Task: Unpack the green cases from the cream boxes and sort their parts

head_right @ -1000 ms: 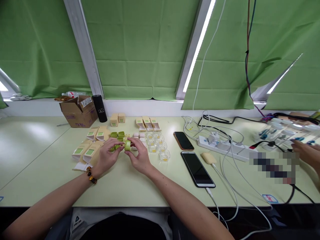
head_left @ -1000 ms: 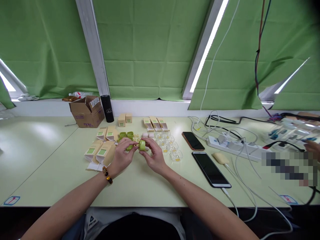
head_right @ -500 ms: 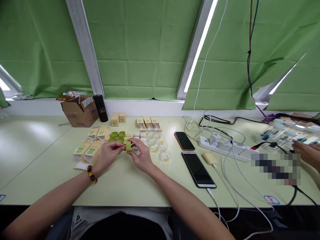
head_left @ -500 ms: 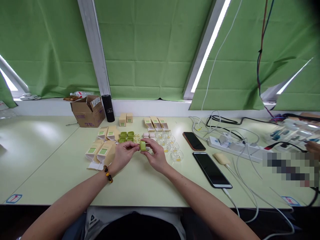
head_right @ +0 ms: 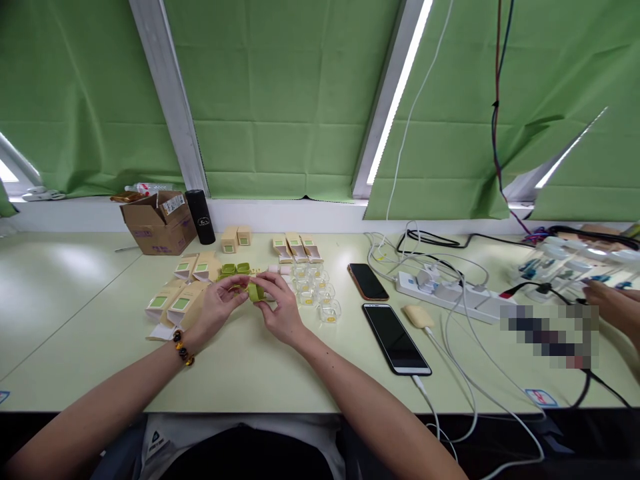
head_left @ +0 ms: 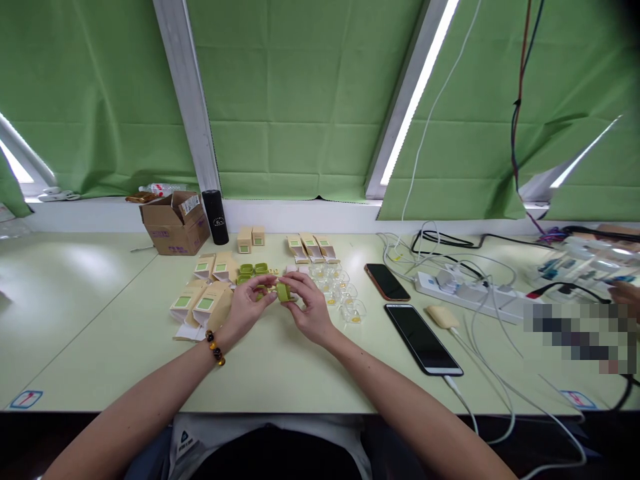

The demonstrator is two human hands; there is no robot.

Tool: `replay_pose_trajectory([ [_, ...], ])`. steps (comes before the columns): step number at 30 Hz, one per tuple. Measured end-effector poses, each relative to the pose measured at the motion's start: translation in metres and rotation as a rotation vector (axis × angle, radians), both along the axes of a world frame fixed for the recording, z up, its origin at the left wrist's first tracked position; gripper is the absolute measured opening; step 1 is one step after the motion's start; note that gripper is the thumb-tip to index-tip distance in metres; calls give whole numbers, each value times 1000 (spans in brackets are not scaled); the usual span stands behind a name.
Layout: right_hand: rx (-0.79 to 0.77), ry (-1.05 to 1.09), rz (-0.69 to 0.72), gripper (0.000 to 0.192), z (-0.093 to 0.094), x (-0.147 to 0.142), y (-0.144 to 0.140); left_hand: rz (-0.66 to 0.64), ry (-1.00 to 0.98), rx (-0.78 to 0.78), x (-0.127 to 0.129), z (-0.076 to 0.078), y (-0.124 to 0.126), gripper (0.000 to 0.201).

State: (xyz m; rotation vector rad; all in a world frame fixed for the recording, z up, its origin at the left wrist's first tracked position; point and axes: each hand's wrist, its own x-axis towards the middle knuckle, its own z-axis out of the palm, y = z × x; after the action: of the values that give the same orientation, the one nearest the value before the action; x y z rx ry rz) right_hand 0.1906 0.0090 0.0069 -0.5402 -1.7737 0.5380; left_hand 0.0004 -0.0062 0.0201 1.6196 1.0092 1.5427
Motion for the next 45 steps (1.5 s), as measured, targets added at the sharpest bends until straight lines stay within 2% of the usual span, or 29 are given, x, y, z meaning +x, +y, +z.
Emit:
replay_pose_trajectory([
  [4,100,-107,-23,61,2,3,0,-96,49,48,-5,5,1,54],
  [8,109,-112,-35,68,2,5,1,-168,115,10,-6,7,1,53],
  [11,80,-51,-55,65,3,5,0,-196,81,17,-5,5,2,50],
  [18,83,62,-20,35,9,5,-6,-103,134,142,-4,-11,9,49],
  [21,141,26,-83,29,12,6,-9,-25,198,229,-3,-12,7,45],
  [26,266,-74,-253,30,12,6,-9,128,398,404,0,-7,-3,42],
  [31,357,-159,-387,32,10,6,-9,150,521,515,3,-5,-9,42],
  [36,365,-216,-435,28,9,5,-9,172,593,602,3,-7,-11,43],
  [45,395,-223,-490,26,6,1,-9,187,686,669,4,-6,-14,49],
])
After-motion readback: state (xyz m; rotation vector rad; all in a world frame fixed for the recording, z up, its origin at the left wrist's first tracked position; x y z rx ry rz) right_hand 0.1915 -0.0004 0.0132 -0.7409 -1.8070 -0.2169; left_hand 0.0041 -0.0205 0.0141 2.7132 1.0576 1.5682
